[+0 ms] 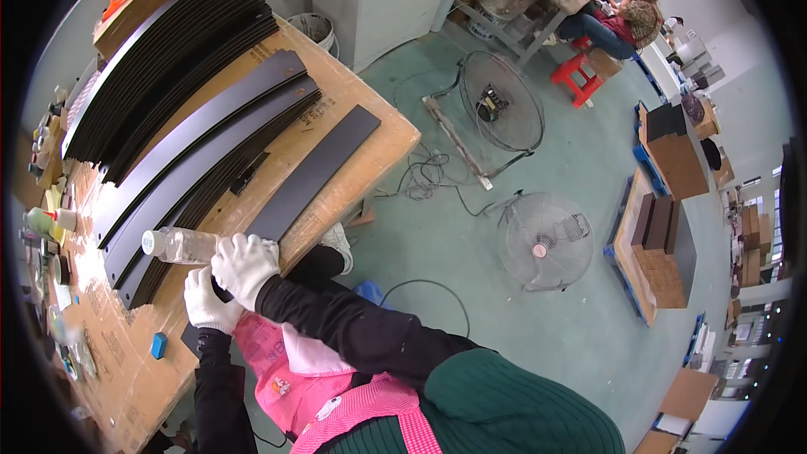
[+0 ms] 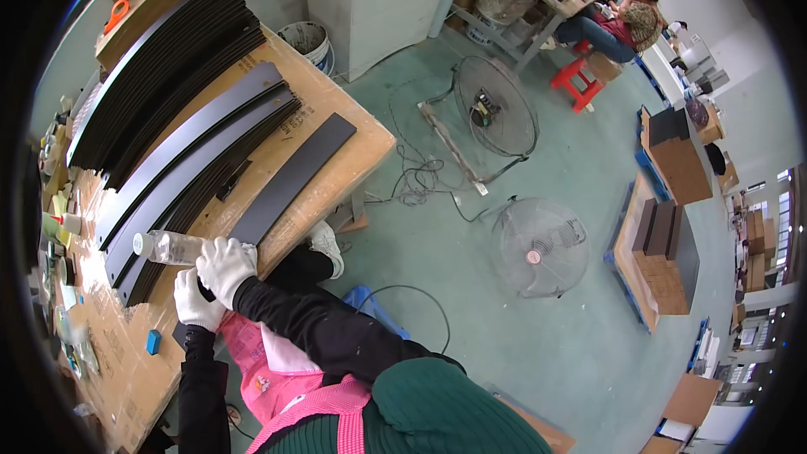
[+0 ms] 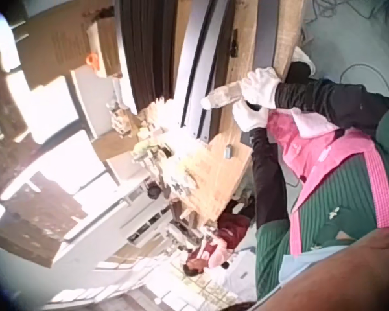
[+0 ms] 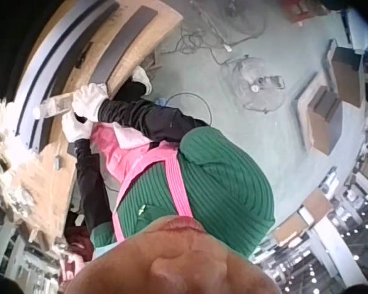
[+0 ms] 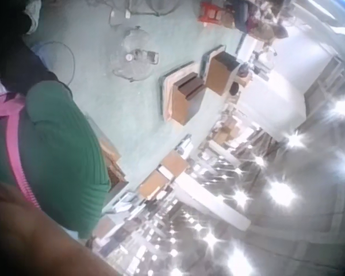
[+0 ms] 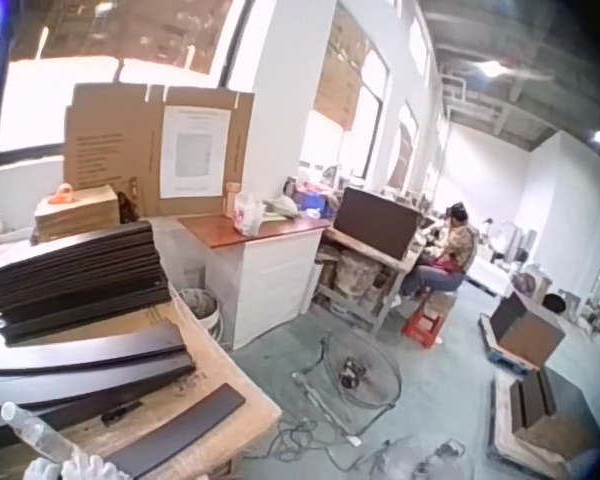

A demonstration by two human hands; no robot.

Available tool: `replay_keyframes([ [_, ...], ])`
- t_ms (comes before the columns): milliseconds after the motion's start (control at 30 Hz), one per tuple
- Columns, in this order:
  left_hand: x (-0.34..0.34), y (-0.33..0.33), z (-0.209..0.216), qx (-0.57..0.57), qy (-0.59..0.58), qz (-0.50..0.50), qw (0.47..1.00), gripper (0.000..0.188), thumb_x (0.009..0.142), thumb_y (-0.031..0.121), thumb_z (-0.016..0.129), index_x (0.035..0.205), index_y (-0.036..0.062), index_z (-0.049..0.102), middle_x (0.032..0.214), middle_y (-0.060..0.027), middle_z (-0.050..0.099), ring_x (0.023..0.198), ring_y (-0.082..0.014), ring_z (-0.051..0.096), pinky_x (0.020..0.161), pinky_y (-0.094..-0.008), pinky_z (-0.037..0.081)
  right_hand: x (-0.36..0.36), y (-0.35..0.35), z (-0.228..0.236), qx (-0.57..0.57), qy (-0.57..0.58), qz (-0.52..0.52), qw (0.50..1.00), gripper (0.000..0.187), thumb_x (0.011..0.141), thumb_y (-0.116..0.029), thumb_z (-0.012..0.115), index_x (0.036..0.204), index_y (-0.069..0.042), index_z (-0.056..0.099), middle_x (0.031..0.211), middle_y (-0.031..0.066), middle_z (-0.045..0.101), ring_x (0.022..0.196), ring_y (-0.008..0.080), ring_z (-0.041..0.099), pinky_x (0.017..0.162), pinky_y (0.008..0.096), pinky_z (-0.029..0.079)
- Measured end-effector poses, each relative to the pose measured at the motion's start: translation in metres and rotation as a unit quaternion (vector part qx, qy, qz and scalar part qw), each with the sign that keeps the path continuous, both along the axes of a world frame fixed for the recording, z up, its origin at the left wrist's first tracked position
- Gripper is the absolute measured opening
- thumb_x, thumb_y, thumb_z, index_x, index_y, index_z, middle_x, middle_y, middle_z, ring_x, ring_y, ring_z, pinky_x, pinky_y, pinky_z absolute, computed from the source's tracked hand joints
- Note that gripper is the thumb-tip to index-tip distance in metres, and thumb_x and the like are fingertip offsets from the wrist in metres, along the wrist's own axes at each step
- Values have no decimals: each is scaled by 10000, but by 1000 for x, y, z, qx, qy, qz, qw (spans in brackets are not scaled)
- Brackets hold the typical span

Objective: Cleaning long black metal strips using a cloth and liquid solvent on a workbench.

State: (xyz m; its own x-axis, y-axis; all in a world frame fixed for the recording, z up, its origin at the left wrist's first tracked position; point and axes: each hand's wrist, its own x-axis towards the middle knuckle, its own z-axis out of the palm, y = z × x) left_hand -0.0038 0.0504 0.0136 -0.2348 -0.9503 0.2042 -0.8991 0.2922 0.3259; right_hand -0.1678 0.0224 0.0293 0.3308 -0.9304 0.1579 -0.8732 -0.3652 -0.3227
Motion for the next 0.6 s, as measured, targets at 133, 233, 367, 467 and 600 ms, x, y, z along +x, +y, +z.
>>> replay_keyframes([
  [133,16,11,9,-3,-13,23,1000,647,662,292,905,1189,41,625,1128,-166,631,1105,-394,607,975,-496,507,-100,-41,55,118,64,-135,982,244,996,-281,597,1009,-161,810,1148,114,742,1068,276,715,853,438,576],
  [233,-8,2,11,-6,0,-6,1000,659,650,290,911,1194,48,628,1134,-157,631,1117,-387,604,980,-493,506,-222,-81,8,-108,36,-353,929,283,984,-334,591,919,-118,761,1042,138,716,981,338,707,798,482,574],
  [367,-6,3,9,-4,1,-4,1000,654,656,294,911,1194,49,630,1136,-157,631,1117,-386,605,980,-492,507,-225,-99,3,-76,46,-437,895,299,1006,-358,570,962,-131,761,1080,122,705,1043,312,688,825,506,576],
  [467,11,9,8,-4,-8,15,1000,650,661,295,914,1195,50,634,1137,-158,635,1116,-386,607,980,-492,509,-123,-67,21,64,76,-279,955,302,1041,-356,531,1044,-182,777,1180,82,704,1096,291,672,892,473,567],
  [600,3,6,7,-9,1,-1,1000,651,669,301,918,1203,50,642,1137,-159,641,1115,-386,609,984,-494,511,-39,-11,18,114,40,-102,987,275,1038,-334,559,1170,-191,754,1275,74,672,1173,285,649,934,496,577],
])
